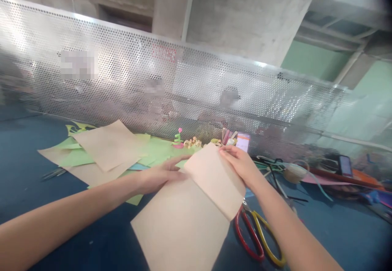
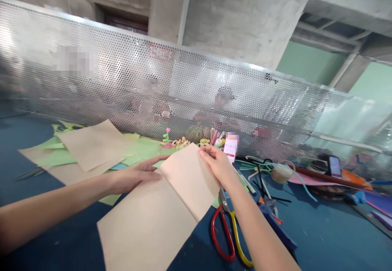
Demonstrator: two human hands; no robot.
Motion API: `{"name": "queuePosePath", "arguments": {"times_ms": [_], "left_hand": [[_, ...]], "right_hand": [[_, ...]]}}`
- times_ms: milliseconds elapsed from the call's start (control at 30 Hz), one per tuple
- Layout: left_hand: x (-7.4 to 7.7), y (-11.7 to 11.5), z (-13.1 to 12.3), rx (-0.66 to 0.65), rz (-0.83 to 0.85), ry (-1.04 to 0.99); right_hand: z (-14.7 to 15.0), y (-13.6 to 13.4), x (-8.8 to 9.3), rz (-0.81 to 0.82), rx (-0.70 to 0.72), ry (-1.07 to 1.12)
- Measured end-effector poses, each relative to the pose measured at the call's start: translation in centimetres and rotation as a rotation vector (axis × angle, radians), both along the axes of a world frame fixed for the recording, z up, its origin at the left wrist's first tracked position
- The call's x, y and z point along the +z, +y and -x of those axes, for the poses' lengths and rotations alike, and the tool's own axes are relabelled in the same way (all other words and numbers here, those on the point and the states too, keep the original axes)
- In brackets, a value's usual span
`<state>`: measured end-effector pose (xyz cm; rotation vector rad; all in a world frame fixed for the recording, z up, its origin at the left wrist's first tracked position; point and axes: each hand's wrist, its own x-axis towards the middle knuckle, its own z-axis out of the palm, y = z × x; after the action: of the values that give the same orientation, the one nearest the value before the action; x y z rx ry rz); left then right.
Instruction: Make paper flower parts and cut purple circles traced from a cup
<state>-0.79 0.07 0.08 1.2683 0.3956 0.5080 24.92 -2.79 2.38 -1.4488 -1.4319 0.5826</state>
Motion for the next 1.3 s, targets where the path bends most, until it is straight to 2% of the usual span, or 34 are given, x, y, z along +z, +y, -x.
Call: {"name": "queuePosePath", "arguments": {"times_ms": [167,367,600,767,900,1067,1200,1300], "left_hand": [[-0.1,0.0,0.4,-0.133,-0.081,0.074],[-1.4,0.6,0.6,-0.297,-0.173,0.326],[-1.9,0.6,0.6,-0.243,-0.27,0.33],[-1.8,1.0,0.6,-0.158,-0.274,0.304],[-1.8,1.5,0.6,-0.09,-0.222,0.238],[-2.0,1.9,0.5,-0.034,-0.163,0.168],[-2.4,2.3,0.6,-0.049,-0.133,0.164],[-2.6,2.7,0.7,-0.047,-0.13,0.181]], "right_hand": [[0.6,0.4,-1.4,0.121,0.117,-0.093],[1.2,0.8,-2.6,0.154,0.213,-0.189],[0.5,1.3,-2.9,0.129,0.214,-0.236],[-0.3,1.4,-2.8,0.107,0.114,-0.231],[-1.4,1.4,-2.6,0.083,0.019,-0.178],[-1.6,1.5,-2.4,0.048,0.006,-0.092],[-1.3,1.5,-1.9,0.038,-0.022,-0.128],[-1.9,1.0,-1.3,0.101,-0.041,-0.21]]}}
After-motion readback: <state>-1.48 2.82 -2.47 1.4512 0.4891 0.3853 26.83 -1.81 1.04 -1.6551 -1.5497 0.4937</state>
